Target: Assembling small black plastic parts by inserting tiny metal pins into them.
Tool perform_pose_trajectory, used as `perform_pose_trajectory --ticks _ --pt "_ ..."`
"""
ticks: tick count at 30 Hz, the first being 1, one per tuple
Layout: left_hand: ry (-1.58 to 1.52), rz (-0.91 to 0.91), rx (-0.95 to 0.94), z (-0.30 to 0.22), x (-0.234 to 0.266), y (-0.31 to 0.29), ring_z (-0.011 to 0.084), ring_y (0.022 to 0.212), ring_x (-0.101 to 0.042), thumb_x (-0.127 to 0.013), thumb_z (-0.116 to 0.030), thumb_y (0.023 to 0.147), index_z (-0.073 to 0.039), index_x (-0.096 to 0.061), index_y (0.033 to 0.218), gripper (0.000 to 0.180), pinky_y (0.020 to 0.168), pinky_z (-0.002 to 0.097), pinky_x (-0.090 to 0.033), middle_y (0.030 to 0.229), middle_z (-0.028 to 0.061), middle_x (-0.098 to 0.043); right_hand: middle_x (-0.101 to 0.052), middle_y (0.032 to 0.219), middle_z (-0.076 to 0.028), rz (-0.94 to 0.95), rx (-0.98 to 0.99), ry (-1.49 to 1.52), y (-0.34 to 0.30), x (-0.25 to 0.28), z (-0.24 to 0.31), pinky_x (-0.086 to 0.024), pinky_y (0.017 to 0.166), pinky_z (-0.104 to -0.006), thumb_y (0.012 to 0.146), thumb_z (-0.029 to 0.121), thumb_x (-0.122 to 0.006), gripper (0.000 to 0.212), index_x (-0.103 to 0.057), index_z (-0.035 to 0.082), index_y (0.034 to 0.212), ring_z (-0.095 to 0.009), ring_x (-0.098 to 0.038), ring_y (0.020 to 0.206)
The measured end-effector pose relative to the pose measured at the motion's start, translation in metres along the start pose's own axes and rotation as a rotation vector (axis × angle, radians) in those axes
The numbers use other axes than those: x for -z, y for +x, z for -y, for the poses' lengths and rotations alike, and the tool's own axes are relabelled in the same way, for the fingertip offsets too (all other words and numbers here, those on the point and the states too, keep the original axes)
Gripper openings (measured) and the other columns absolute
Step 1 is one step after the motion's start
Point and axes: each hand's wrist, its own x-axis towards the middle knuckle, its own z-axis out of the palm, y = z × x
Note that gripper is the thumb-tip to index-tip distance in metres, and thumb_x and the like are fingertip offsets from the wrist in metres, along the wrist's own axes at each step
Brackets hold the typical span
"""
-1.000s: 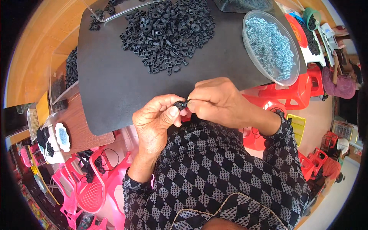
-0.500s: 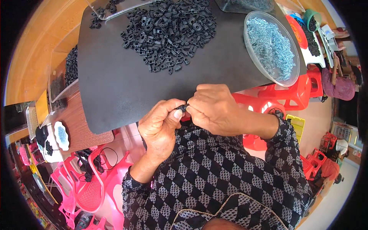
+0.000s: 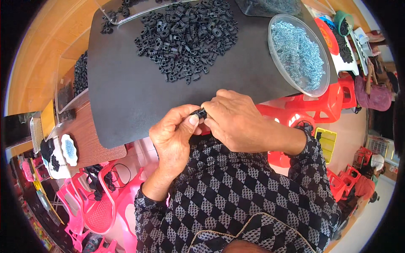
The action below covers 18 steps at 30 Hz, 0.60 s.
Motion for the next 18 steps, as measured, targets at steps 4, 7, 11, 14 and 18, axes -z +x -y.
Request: perform_pose_trajectory --ticks 4,7,11,14,18 --pt "-0.021 0.002 0.018 -0.004 -0.004 0.005 0.0096 0.066 -0.058 -0.061 0.000 0.085 0.006 -0.064 0.095 0.013 0.063 0.0213 -0.048 0.080 0.0055 -0.065 -0.053 0.067 -0.011 -0.138 0.050 -0.189 0.001 -0.005 0.000 -0.040 0.060 -0.0378 0.066 0.017 -0.066 0.022 -0.051 0.003 0.073 -0.028 -0.051 0.068" --pt "-0.128 0.040 0.052 -0.006 -0.005 0.007 0.0106 0.066 -0.058 -0.063 -0.002 0.084 0.006 -0.064 0.095 0.014 0.064 0.0224 -0.049 0.080 0.0063 -0.065 -0.051 0.066 -0.010 -0.192 0.080 -0.274 0.003 -0.006 -0.001 -0.039 0.060 -0.0374 0.063 0.020 -0.068 0.026 -0.050 0.003 0.072 -0.026 -0.050 0.067" --pt "-0.127 0.089 0.120 -0.009 -0.002 0.010 0.0104 0.066 -0.058 -0.062 -0.009 0.087 0.005 -0.065 0.094 0.017 0.063 0.0221 -0.048 0.077 0.0059 -0.065 -0.051 0.065 -0.010 -0.225 0.080 -0.252 0.000 -0.002 -0.005 -0.039 0.060 -0.0378 0.061 0.021 -0.068 0.028 -0.049 0.003 0.071 -0.026 -0.049 0.066" --pt "-0.077 0.123 0.131 -0.011 -0.002 0.009 0.0113 0.064 -0.057 -0.062 -0.011 0.087 0.006 -0.065 0.092 0.018 0.061 0.0230 -0.047 0.076 0.0064 -0.064 -0.050 0.063 -0.010 -0.235 0.077 -0.226 0.000 0.001 -0.010 -0.039 0.059 -0.0382 0.060 0.023 -0.069 0.030 -0.049 0.003 0.070 -0.026 -0.049 0.065" --pt "-0.072 0.164 0.108 -0.004 0.000 0.007 0.0117 0.062 -0.056 -0.062 -0.010 0.086 0.007 -0.065 0.090 0.017 0.058 0.0236 -0.046 0.074 0.0066 -0.063 -0.049 0.061 -0.010 -0.265 0.114 -0.200 0.001 -0.002 -0.010 -0.039 0.056 -0.0384 0.059 0.022 -0.068 0.029 -0.049 0.003 0.068 -0.026 -0.049 0.061"
